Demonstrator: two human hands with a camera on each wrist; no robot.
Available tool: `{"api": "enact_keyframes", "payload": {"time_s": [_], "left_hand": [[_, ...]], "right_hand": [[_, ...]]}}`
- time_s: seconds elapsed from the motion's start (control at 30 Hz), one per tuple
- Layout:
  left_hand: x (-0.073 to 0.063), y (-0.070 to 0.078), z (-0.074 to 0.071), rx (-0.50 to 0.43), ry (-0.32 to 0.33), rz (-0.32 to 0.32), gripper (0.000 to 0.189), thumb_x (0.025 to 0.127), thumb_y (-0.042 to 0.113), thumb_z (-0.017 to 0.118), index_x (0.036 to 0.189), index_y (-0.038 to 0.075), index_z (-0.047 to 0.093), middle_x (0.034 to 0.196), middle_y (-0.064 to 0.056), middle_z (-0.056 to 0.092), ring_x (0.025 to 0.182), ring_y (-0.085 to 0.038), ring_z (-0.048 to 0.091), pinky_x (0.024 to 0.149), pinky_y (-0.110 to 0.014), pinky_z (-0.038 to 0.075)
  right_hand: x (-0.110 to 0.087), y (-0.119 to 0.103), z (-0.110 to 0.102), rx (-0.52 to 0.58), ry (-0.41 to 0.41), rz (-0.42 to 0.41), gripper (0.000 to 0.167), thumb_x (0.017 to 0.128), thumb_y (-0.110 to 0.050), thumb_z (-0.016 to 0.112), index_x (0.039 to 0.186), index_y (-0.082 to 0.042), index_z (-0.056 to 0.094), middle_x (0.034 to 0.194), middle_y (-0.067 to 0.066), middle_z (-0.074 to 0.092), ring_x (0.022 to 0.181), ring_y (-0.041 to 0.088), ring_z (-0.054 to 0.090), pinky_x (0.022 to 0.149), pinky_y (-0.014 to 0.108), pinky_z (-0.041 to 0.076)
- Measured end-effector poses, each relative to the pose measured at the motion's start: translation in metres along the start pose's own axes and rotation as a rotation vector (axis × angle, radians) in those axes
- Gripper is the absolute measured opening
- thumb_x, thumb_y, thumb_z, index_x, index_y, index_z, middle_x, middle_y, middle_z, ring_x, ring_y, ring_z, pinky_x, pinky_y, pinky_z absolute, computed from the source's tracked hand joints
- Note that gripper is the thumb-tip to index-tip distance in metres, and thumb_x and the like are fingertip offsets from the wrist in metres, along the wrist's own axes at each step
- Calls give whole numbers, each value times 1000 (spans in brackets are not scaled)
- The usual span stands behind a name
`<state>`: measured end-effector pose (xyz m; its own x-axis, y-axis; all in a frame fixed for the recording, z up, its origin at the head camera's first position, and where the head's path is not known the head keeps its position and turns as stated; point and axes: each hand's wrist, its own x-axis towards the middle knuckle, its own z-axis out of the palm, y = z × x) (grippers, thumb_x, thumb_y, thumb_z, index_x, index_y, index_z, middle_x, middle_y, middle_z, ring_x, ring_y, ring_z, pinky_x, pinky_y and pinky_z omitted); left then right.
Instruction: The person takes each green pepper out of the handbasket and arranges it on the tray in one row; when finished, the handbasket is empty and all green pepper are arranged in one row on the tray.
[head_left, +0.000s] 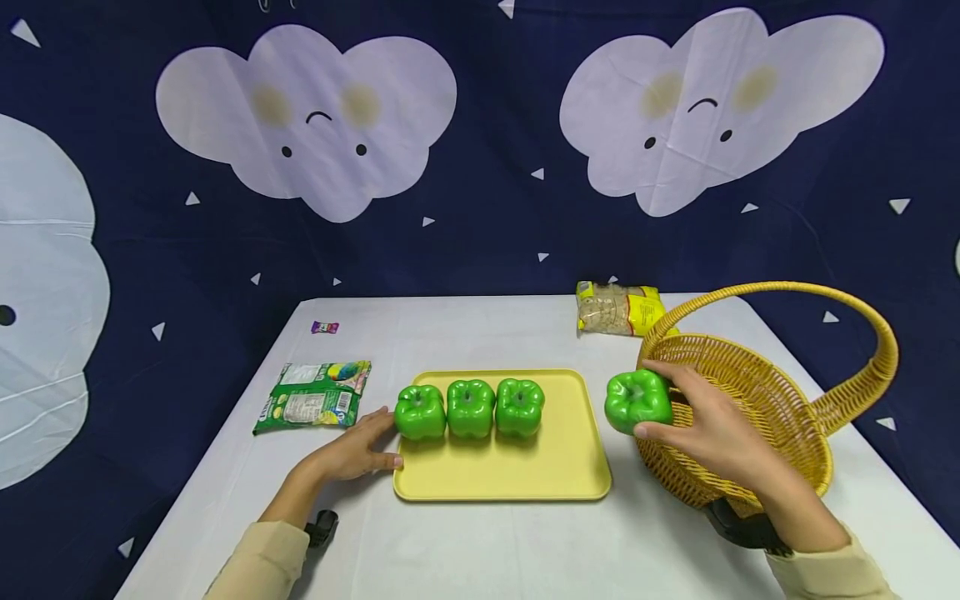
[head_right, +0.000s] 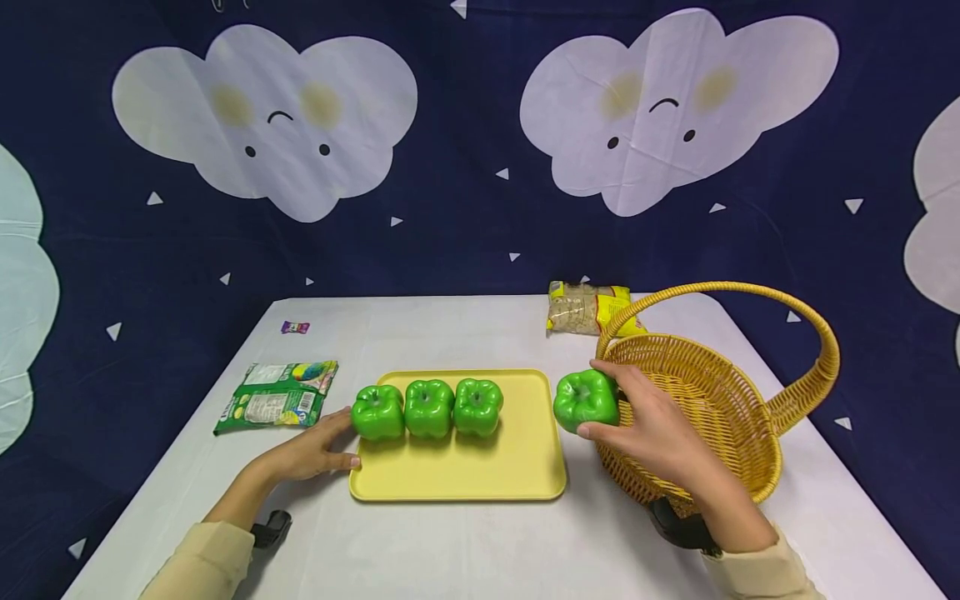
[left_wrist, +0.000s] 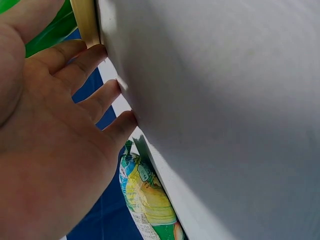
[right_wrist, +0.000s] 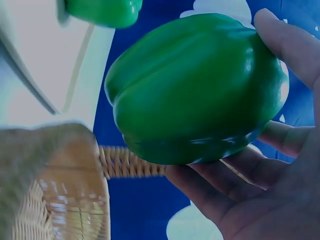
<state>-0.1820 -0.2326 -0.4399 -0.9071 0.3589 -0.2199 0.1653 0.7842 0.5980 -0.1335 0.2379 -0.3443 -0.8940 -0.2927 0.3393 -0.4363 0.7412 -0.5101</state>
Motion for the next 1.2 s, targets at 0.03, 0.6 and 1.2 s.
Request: {"api": "enact_keyframes", "payload": {"time_s": [0.03,0.6,1.2], "left_hand": [[0,0,0,-1,0,-1,84,81,39,71,146,2,33,154,-23,25,145,-43,12,117,-61,11],[-1,1,0,2,1,-3,84,81,39,71,146,4,33,154,-22,26,145,-42,12,117,-61,10],[-1,2,0,13,1,-7,84,81,39,71,146,2,32,154,-23,23,145,-43,13,117,-60,12]], "right_hand": [[1,-1,2,9,-1,2,75,75,-32,80,138,-10,44,124,12,57,105,30,60,79,31,52],[16,-10,42,156,-66,105,81,75,-41,76,139,-8,39,133,18,51,113,39,58,88,51,53],[29,-2,80,154,-69,126,75,80,-37,74,141,-9,39,134,20,49,118,38,54,97,52,48]]}}
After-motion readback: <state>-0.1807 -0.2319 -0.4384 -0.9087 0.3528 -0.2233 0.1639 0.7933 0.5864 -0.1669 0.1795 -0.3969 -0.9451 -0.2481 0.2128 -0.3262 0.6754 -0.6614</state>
